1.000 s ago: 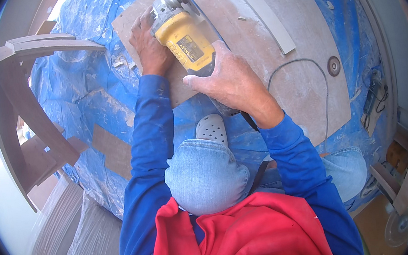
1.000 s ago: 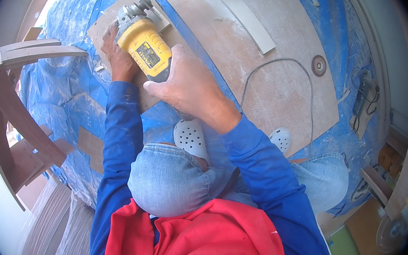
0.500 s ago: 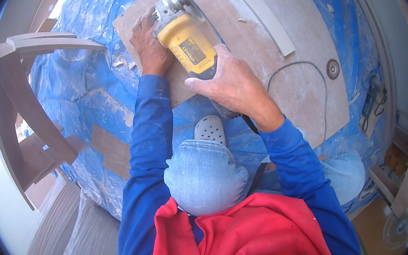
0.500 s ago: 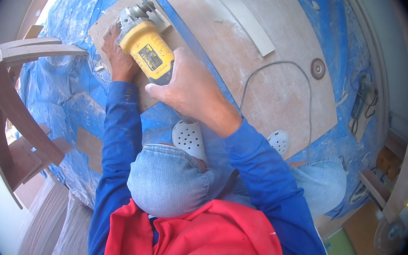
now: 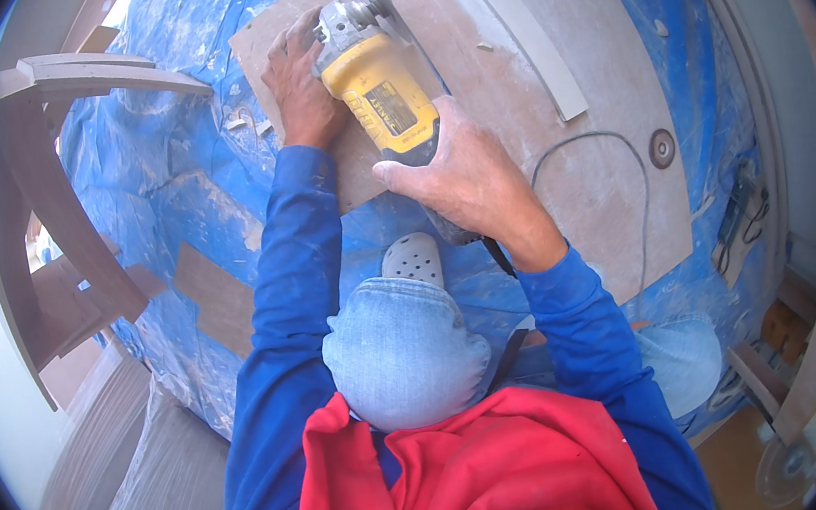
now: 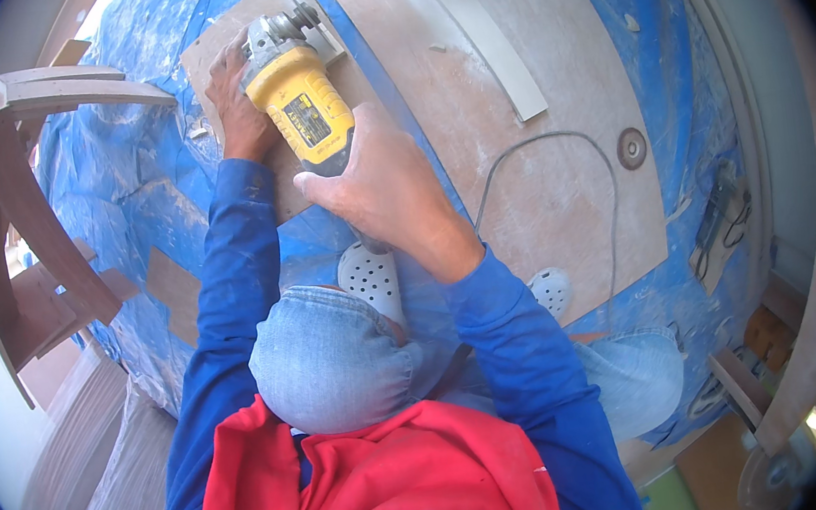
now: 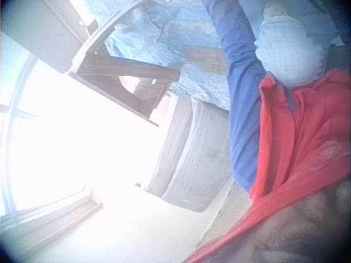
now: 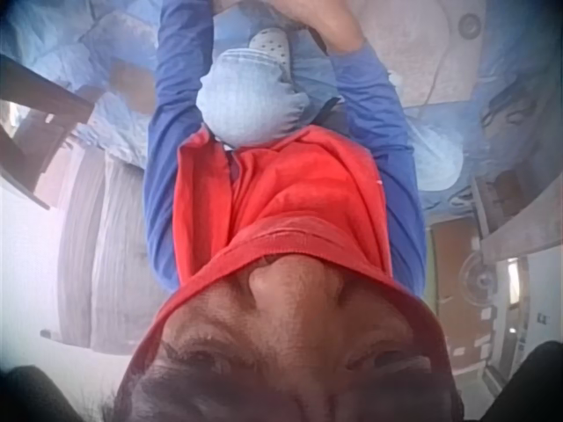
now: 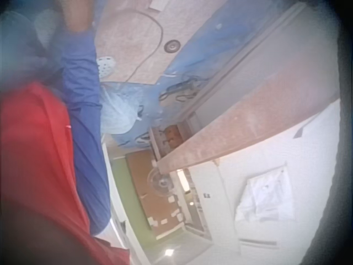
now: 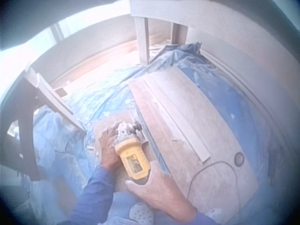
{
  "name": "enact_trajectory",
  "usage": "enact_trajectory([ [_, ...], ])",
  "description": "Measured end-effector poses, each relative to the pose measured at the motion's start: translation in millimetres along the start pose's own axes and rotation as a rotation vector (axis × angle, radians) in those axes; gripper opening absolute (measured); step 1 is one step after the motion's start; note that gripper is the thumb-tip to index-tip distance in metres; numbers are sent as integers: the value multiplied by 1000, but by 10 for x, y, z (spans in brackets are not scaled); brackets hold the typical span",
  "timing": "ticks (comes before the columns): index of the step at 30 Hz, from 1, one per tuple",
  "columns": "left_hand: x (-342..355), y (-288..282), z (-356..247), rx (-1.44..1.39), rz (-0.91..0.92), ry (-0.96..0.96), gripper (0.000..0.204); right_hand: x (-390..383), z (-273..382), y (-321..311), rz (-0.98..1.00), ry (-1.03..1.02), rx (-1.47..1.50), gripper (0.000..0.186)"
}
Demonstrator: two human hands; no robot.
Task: The person marks a small wooden block with a marker, then uses an angle grinder to cut the block while seated on the floor. The person handles the block and grinder directly, and wood dust is visible during cutting.
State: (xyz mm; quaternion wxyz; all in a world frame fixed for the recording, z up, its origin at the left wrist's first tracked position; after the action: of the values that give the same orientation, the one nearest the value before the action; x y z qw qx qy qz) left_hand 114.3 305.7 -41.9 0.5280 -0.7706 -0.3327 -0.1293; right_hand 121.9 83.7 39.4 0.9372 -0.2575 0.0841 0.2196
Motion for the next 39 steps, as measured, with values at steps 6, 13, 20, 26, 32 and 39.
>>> enact_trajectory([
  [6, 18, -12, -10, 0, 11, -10, 49, -34, -9, -20, 15, 14, 5, 64],
  [13, 3, 21, 33, -12, -15, -8, 45, -81, -9, -51, 24, 19, -11, 67],
  [20, -4, 75, 81, 35, 14, -19, 49, -128, 9, -113, 98, 106, -78, 75],
  [26, -3, 55, 56, 36, 5, -6, 52, -139, 38, -133, 96, 107, -99, 74],
  [32, -2, 32, 46, -1, 15, -4, 54, -39, 58, -97, 101, 112, -43, 77],
  [39, -27, 41, 34, 101, 11, 20, 54, 96, 118, -40, 26, 36, 46, 64],
])
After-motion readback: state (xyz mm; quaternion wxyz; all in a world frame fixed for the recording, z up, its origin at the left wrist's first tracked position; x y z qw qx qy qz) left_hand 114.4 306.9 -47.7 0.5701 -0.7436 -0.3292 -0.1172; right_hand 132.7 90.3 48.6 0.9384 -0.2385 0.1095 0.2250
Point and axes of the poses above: each hand's wrist, its own x-axis towards the middle knuckle, its own y-axis out of the palm, z = x × y, the point moved 5 cm from there along x, towards the middle knuckle, and after that the axes turned 13 degrees about -z, right-handed, at the moved point
